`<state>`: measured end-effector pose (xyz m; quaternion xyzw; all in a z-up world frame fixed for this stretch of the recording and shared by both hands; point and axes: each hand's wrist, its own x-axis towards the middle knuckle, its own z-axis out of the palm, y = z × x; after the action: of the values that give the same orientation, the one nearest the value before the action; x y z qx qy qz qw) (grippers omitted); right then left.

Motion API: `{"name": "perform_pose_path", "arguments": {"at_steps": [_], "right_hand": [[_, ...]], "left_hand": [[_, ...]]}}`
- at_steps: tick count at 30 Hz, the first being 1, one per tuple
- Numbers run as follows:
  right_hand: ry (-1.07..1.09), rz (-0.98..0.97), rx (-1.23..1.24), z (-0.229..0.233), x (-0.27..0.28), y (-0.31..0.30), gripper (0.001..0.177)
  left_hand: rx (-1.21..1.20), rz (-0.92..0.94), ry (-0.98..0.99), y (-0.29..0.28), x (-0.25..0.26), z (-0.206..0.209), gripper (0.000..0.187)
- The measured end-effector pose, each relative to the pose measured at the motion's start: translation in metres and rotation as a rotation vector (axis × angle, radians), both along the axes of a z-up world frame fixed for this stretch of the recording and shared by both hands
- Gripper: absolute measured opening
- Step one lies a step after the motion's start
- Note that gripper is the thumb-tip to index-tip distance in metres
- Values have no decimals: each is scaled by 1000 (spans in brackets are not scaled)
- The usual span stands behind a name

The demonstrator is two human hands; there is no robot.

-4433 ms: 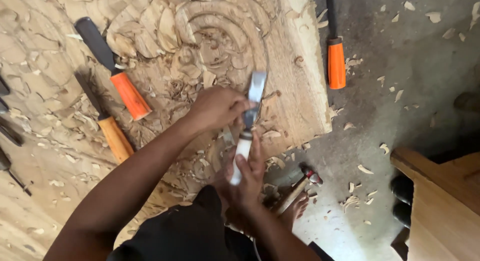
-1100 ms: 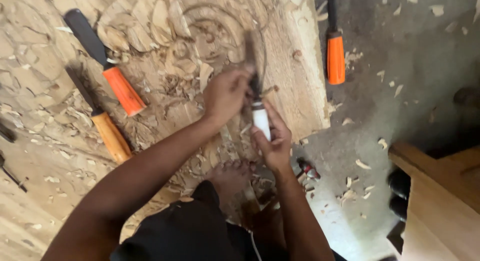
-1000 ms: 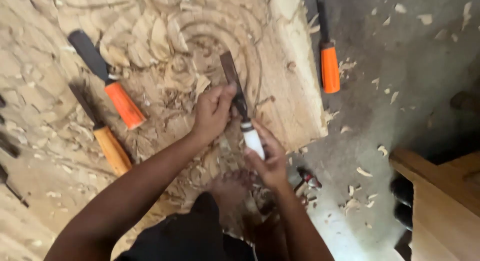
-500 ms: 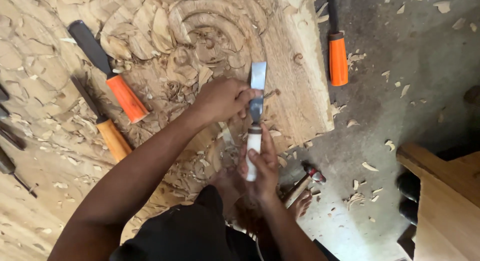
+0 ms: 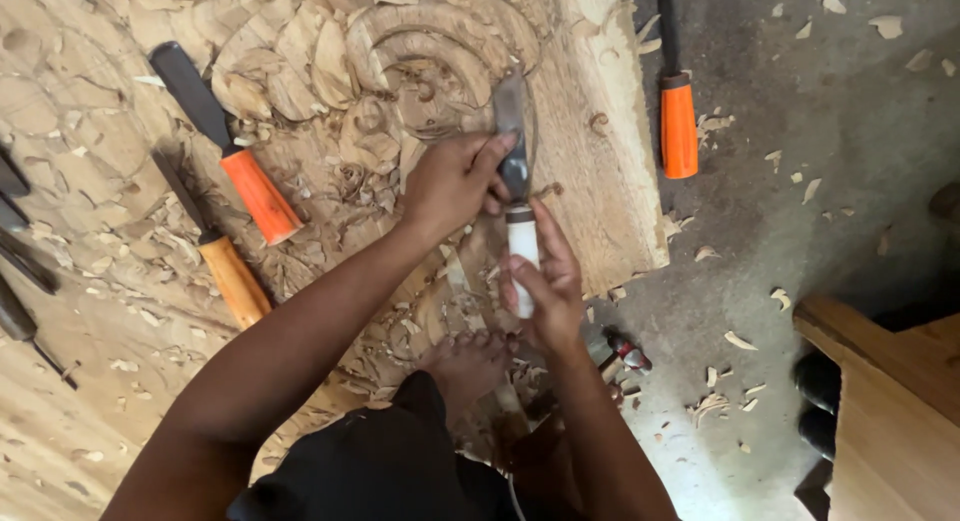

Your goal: The person carves designs into a wooden board using a chisel.

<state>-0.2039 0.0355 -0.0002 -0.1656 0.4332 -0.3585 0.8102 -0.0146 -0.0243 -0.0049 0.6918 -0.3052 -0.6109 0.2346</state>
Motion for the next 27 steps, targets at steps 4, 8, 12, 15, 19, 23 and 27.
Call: {"name": "perform_pose_path", "arguments": {"at_steps": [4,8,12,15,19,23,27], "right_hand": [[-9,261,-446,-14,-26,5,67],[179,347,-231,3,-29,19,68],[148,7,-324,5,-28,12,76],[175,-113,-316,17,-39,2,77],[176,-143,-268,32,-45,0,66],[160,-141,-312,37,-44,4,60],[166,-151,-304,24,-40,6,61]], "left_hand": [[-406,220,109,61,-1,-42,34],[-550,152,26,39,7,-14,30],[-635,-100,-594,-6,25,-12,45],[-812,-215,-831,-35,36,-40,48],[-516,89,-494,-52,45,-18,17],[-1098,357,-279,-34,89,41,30],[-913,-234,120,86,-10,28,12]]}}
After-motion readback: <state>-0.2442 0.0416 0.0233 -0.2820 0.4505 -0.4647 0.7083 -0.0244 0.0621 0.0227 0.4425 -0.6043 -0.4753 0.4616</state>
